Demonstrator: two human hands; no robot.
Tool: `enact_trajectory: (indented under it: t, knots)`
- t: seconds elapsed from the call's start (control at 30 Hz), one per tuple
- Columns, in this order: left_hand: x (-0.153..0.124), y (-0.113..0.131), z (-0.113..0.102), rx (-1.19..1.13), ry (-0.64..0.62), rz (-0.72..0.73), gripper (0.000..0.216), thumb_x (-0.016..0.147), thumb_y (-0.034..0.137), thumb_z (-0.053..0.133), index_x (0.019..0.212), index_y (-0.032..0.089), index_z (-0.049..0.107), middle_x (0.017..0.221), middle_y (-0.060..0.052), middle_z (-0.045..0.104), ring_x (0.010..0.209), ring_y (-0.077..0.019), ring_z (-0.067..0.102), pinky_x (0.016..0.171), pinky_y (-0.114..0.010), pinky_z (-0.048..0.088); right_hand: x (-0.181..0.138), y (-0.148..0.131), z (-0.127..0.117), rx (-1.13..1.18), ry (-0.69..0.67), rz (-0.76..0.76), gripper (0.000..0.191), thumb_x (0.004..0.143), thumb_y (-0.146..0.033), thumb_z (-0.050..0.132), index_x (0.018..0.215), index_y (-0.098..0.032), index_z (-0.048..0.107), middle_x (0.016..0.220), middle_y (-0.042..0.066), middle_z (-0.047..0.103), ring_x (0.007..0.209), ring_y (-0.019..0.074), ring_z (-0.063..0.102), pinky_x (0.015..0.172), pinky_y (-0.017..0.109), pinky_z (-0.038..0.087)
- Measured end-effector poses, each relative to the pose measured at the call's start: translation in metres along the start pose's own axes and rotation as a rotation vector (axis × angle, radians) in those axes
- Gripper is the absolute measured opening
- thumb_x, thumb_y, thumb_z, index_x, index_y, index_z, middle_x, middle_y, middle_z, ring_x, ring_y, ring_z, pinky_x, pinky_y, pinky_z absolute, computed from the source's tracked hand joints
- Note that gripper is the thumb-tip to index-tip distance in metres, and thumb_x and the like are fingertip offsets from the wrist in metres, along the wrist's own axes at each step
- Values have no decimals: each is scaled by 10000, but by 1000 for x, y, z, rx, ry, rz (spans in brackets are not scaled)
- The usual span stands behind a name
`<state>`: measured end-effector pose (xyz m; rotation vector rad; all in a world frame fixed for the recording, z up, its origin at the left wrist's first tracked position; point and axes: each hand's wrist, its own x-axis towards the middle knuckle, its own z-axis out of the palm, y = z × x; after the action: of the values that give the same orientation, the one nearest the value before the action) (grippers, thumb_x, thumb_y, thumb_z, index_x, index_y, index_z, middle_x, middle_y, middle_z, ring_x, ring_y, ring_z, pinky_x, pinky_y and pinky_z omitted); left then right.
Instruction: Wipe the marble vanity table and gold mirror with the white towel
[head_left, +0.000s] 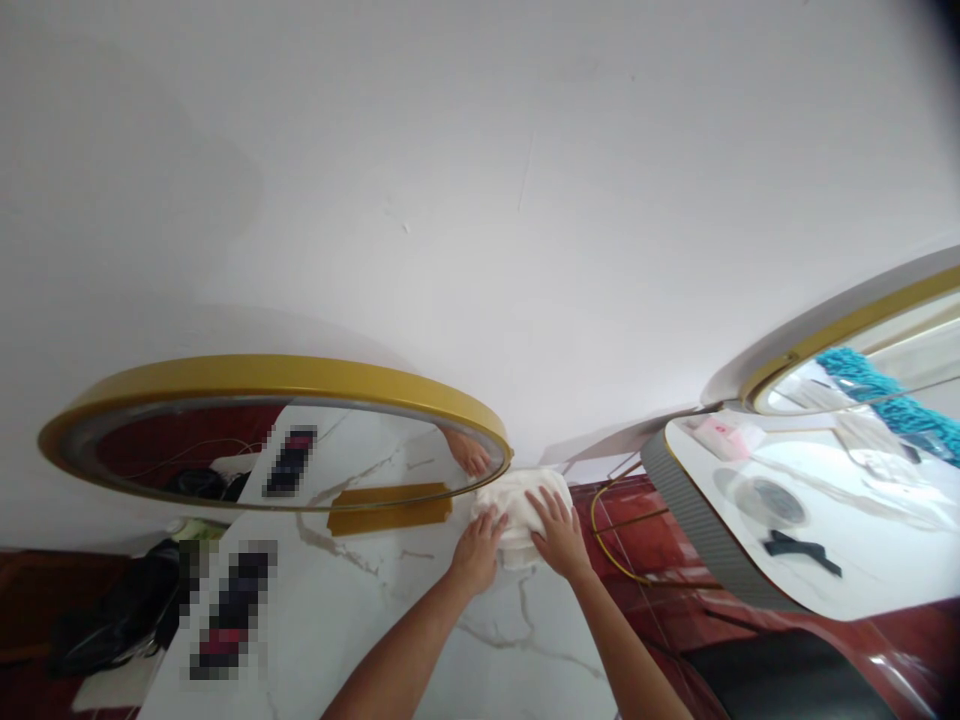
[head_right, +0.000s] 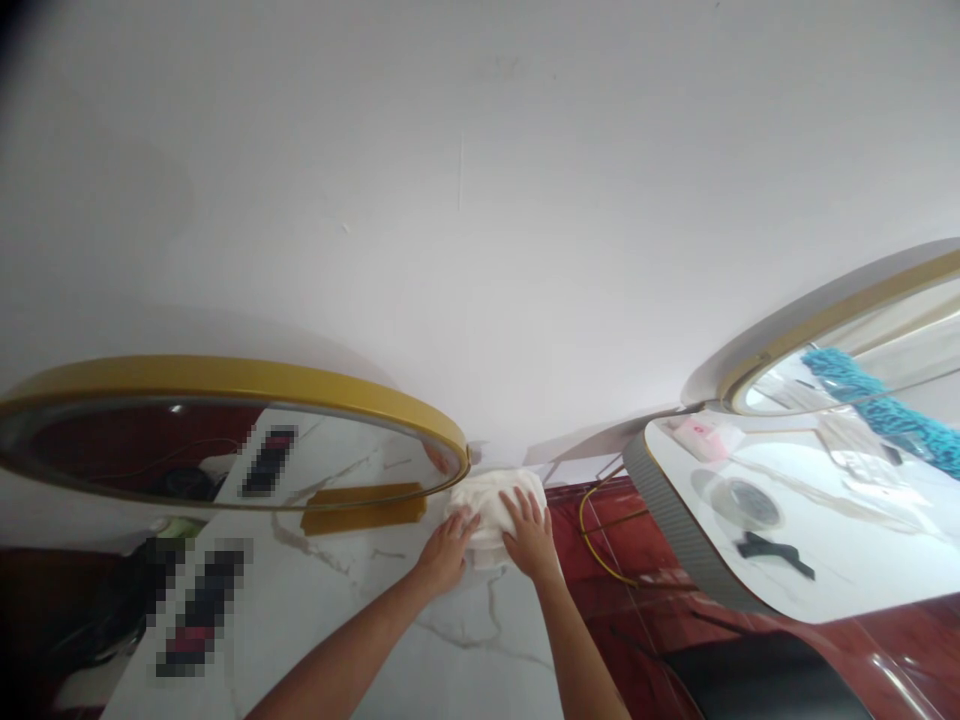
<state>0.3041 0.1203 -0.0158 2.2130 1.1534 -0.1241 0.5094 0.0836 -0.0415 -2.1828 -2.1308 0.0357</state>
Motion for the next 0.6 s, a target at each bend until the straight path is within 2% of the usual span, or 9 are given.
enact_trajectory:
  t: [0.1, 0.2, 0.33, 0.47, 0.6]
  knots:
    - [-7, -1, 4, 48, 29, 49, 805, 693, 104, 471, 1436, 253, 197, 1540, 9, -20, 1396, -255, 9, 1135, -431, 69, -19, -2, -2, 38, 11, 13, 701, 848, -263, 418, 1439, -352, 52, 1521, -15, 112, 1381, 262, 100, 1080, 524, 161]
    - [-20, -4, 16, 68, 35, 103, 817, 688, 81, 480, 1430, 277, 201, 1538, 18, -51, 1399, -239, 4, 1136, -414, 102, -44, -6, -2, 72, 25, 41, 673, 857, -299, 401, 1440, -350, 69, 1521, -21, 114, 1385, 261, 80, 1080, 527, 161]
    - [-51, -3, 39, 115, 43, 171, 863, 691, 79, 493, 1444, 286, 127, 1533, 7, -85, 1397, -260, 12, 1122, -457, 152, -86, -14, -4, 113, 37, 58, 663, 854, -329, 400, 1443, -338, 95, 1521, -23, 107, 1386, 259, 86, 1084, 513, 164]
    - [-93, 6, 70, 133, 45, 196, 917, 699, 114, 528, 1451, 294, 34, 1520, -16, -126, 1393, -289, 34, 1113, -475, 176, -135, -17, -3, 138, 15, 44, 666, 845, -369, 418, 1442, -331, 126, 1517, -17, 127, 1382, 271, 109, 1080, 509, 179]
    - [-126, 5, 116, 118, 15, 288, 859, 784, 268, 547, 1455, 273, 9, 1520, -74, -51, 1378, -325, 115, 1083, -490, 252, -184, -8, 10, 159, -23, -32, 705, 827, -456, 447, 1443, -325, 131, 1507, 7, 171, 1372, 299, 149, 1069, 525, 195]
